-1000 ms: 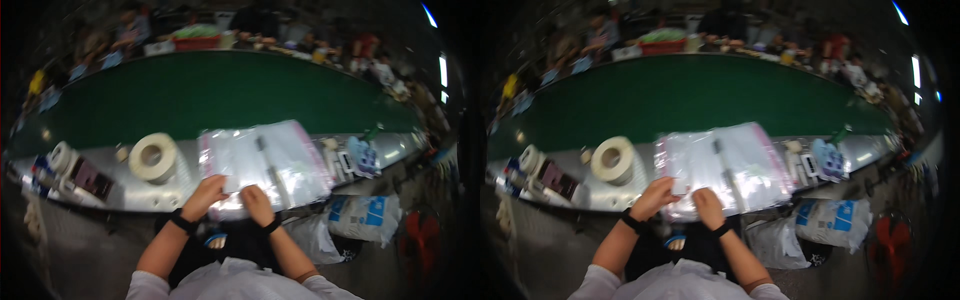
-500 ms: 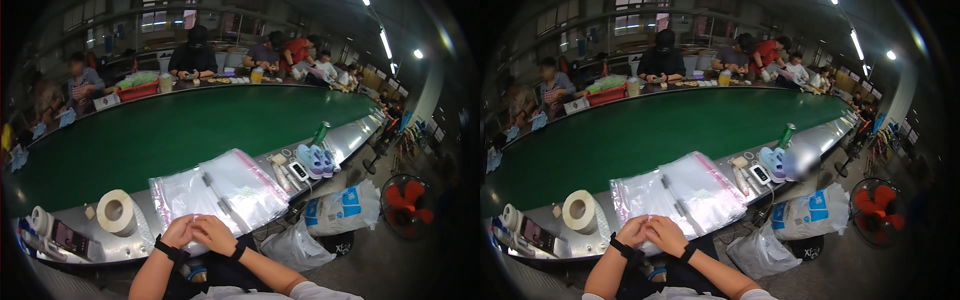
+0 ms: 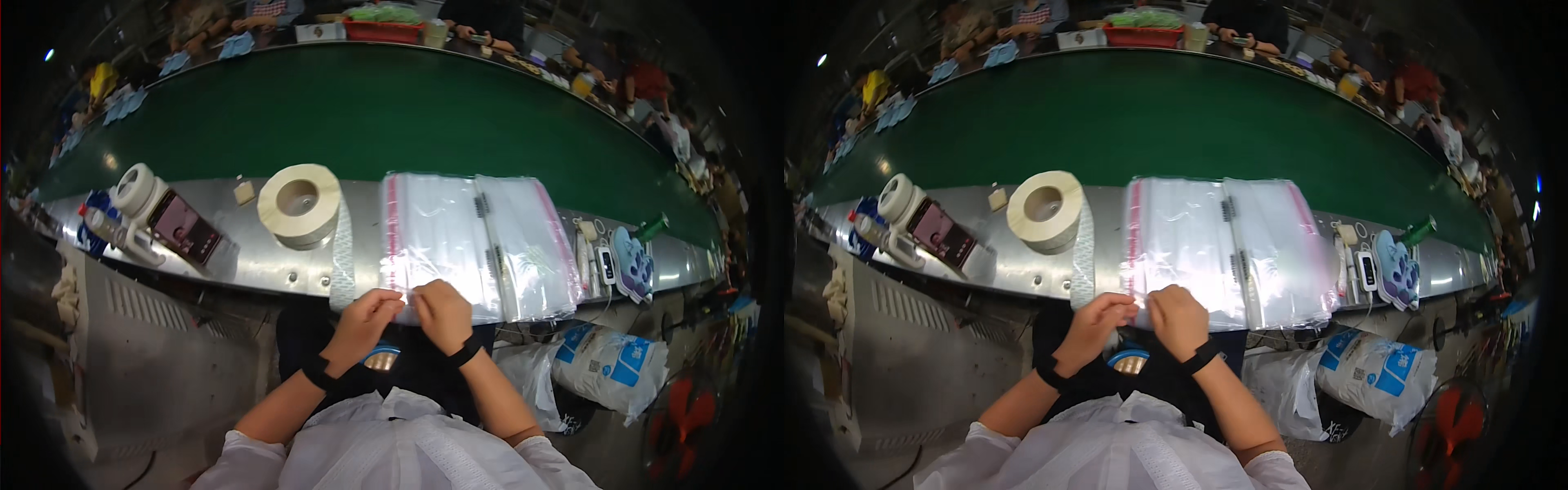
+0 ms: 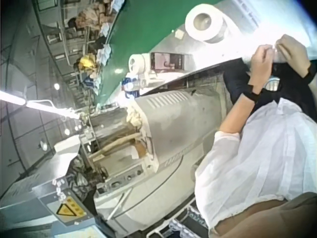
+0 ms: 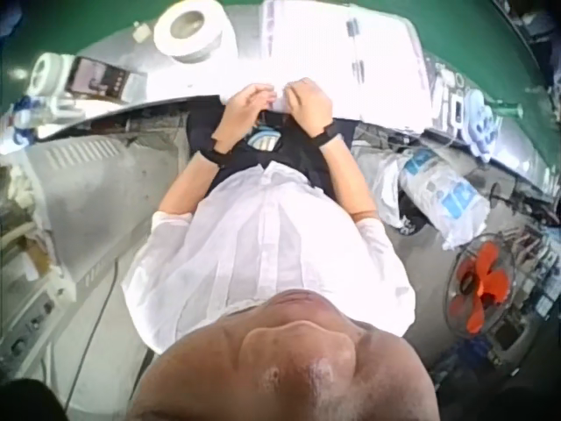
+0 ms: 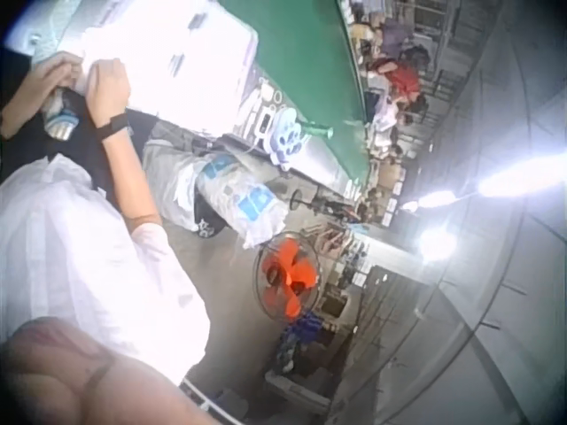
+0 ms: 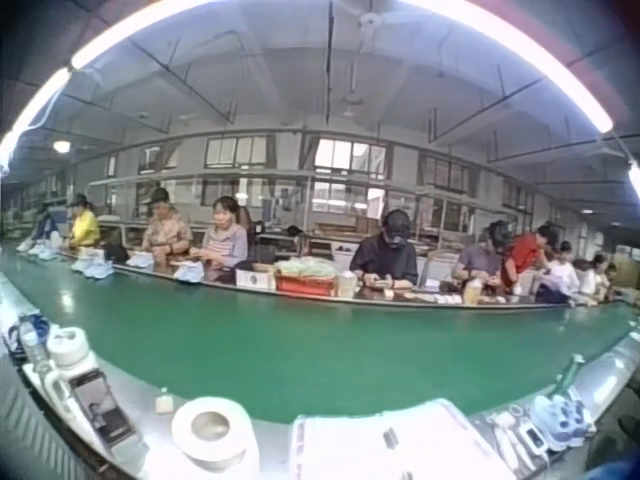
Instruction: The person sits at a workstation and repeatedly places small white rectangular items into clear plastic zip-lock bags. They seal each bag and place it on a stack on the table. The process is repetitive and involves handling items one by one.
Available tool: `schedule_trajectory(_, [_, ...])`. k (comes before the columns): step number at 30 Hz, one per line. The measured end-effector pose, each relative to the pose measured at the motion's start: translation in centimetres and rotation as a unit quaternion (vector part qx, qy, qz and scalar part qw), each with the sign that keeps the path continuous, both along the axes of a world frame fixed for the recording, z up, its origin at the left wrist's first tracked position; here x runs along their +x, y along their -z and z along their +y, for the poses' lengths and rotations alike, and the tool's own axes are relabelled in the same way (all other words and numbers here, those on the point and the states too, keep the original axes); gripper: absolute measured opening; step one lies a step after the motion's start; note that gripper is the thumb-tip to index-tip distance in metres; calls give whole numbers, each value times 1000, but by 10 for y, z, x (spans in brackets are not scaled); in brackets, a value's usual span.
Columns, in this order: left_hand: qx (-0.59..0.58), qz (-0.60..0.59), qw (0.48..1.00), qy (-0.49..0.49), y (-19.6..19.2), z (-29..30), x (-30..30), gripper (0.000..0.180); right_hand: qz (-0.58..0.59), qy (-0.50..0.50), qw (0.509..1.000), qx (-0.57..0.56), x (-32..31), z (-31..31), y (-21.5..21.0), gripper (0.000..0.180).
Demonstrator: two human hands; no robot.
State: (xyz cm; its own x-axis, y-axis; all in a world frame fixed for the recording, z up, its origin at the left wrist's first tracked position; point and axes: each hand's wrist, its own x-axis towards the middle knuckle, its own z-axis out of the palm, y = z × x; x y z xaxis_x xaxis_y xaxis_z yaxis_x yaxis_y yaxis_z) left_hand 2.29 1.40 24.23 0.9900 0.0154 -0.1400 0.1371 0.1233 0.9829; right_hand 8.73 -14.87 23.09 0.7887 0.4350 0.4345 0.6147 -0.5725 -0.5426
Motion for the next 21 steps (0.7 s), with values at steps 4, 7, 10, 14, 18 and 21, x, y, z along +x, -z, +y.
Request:
schedule_trajectory(4, [128,-48,991,10,21,3,1,33,242,60,920,303,39,-40,-16,13])
schedule_trajectory(7, [169,-82,982,-11,16,5,-8,31,181,236,886,356,66,-106,-31,15])
schedule_trajectory(10, [123,-66,989,-50,13,17,-19,25,91,344,893,276,68,-201,-2,17])
schedule_trajectory(14, [30,69,978,-194,34,50,-46,18,-36,452,878,151,27,-250,30,15])
schedule_trajectory(18, [328,-27,916,-229,101,58,-50,28,21,303,935,184,-16,-150,16,12])
schedule_trajectory(21, [389,25,919,-53,91,64,-42,30,282,55,948,135,-41,-58,-4,10])
